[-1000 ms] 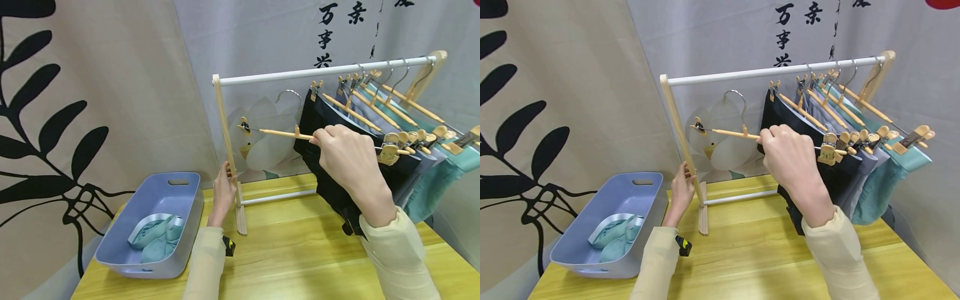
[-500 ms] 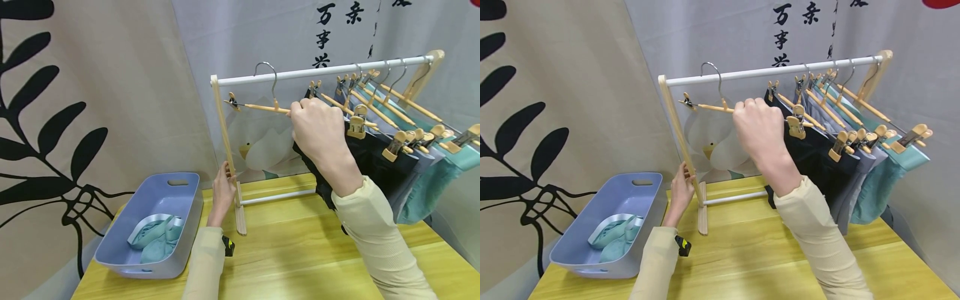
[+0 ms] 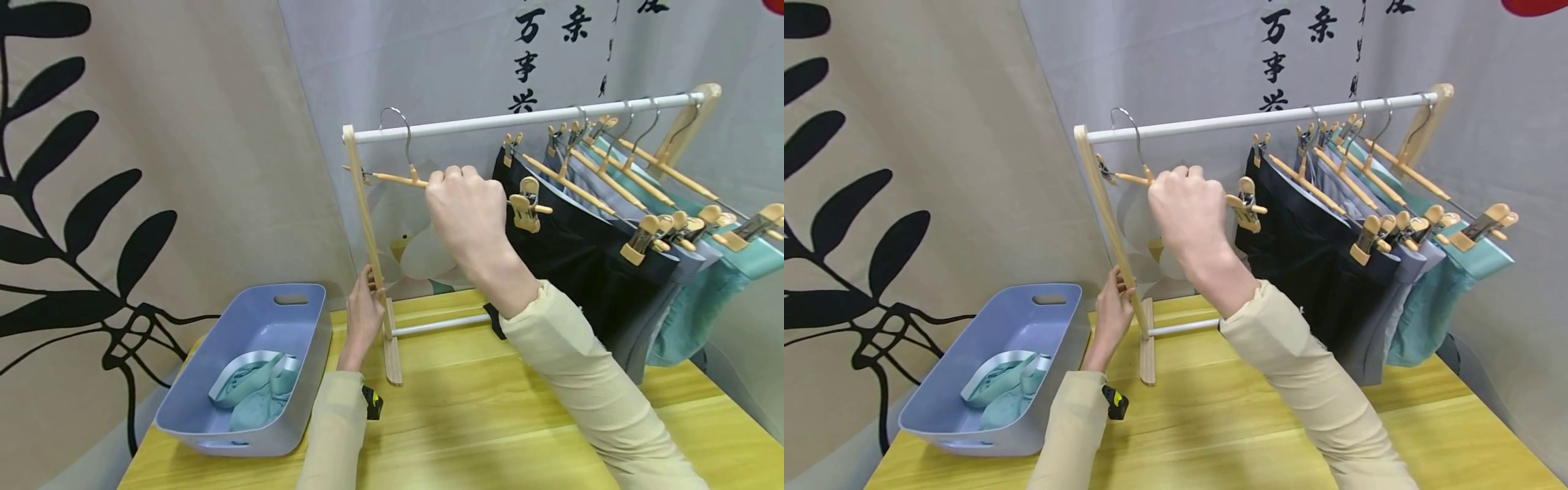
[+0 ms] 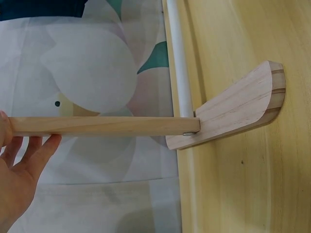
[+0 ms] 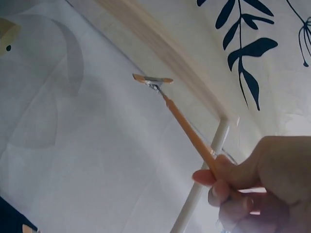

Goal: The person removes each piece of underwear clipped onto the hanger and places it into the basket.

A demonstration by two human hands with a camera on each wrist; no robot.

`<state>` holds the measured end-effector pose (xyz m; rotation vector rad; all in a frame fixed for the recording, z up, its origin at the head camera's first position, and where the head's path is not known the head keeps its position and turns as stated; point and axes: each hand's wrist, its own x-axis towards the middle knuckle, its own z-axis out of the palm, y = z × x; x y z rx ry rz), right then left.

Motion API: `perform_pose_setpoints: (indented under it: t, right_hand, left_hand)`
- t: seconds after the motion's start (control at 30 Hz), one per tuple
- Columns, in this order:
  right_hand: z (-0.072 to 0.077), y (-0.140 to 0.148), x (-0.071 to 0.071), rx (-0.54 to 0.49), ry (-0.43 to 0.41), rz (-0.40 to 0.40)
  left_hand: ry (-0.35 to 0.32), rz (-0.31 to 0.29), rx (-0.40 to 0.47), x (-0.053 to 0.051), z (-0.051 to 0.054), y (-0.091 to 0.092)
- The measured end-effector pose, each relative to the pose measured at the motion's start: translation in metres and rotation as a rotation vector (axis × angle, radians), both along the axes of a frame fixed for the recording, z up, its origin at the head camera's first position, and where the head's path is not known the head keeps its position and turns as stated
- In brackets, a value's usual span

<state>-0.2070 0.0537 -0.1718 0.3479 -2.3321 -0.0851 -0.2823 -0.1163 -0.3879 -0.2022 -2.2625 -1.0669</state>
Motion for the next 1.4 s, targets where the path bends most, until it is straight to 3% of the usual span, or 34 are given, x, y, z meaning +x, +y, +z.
perform_pose_setpoints:
  t: [0.67, 0.9, 1.1, 1.27, 1.4]
  right_hand:
    - [-0.027, -0.026, -0.006, 0.003, 0.093, 0.014]
    - [-0.038, -0.028, -0.011, 0.033, 0.265, 0.034]
    - [-0.046, -0.029, -0.015, 0.039, 0.416, 0.076]
    - [-0.052, -0.030, -0.014, 0.046, 0.520, 0.152]
    - [-0.060, -0.031, -0.012, 0.080, 0.608, 0.282]
  left_hand:
    - [0.023, -0.004, -0.006, -0.001, -0.003, 0.001]
    - [0.048, 0.000, -0.032, -0.002, -0.004, 0.000]
    - [0.032, 0.011, -0.041, -0.004, -0.003, 0.000]
    - [0.027, 0.008, -0.047, -0.005, -0.003, -0.001]
    - [0.023, 0.011, -0.050, -0.005, -0.005, -0.002]
